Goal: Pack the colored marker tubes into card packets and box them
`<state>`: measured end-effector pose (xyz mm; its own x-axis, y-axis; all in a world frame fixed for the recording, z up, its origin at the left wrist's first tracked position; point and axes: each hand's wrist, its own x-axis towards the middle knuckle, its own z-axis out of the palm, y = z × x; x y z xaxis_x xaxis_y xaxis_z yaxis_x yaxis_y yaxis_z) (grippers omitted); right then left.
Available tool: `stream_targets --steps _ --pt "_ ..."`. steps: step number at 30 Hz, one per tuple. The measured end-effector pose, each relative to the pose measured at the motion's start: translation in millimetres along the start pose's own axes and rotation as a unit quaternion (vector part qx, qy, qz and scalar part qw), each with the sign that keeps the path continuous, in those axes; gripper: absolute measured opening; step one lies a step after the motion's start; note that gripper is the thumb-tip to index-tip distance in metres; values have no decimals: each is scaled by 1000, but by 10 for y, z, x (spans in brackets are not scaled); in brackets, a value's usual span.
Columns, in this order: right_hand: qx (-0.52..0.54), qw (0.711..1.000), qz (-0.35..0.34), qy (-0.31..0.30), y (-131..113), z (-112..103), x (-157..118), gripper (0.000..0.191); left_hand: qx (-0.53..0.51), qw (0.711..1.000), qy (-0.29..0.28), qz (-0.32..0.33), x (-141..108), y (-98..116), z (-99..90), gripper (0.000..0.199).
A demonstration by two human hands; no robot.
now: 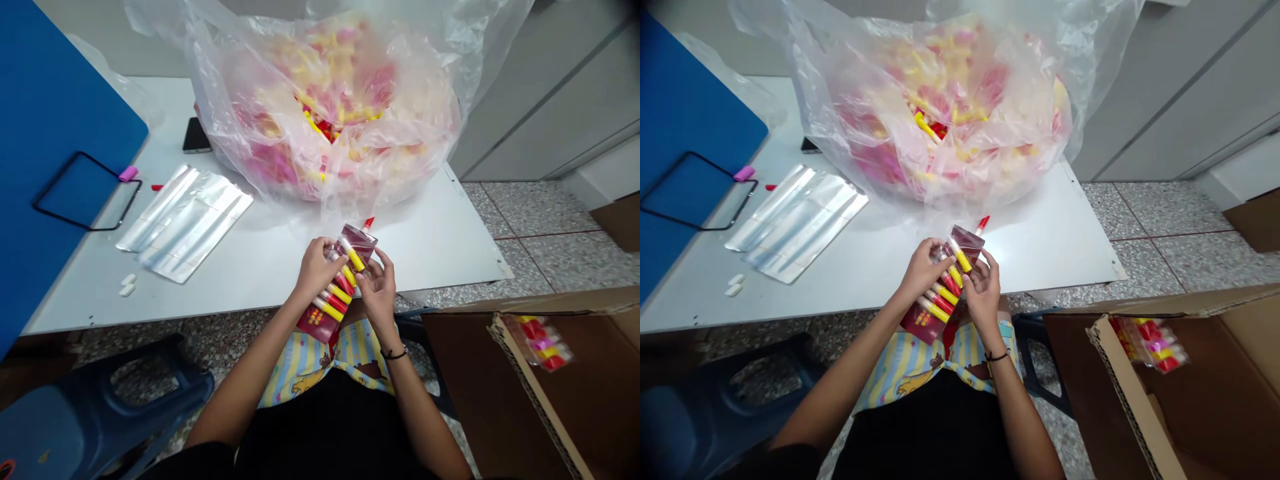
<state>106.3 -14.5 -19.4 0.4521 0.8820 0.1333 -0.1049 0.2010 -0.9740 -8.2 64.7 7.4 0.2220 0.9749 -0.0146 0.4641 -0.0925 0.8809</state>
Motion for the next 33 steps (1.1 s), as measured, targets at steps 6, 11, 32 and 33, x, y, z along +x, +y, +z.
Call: stream_targets --steps 6,11,32,33 --pt "52 995 80 -1 -6 -8 79 50 -233 972 -27 -8 -89 4 28 39" --pt "46 996 78 -6 26 6 111 34 -241 970 -35 -15 61 98 -49 16" --pt "2 987 129 -101 -176 7 160 27 -159 987 24 -2 -25 12 -13 21" --pt "-6 985 132 -110 -189 -5 150 27 -147 989 19 0 -34 16 -11 22"
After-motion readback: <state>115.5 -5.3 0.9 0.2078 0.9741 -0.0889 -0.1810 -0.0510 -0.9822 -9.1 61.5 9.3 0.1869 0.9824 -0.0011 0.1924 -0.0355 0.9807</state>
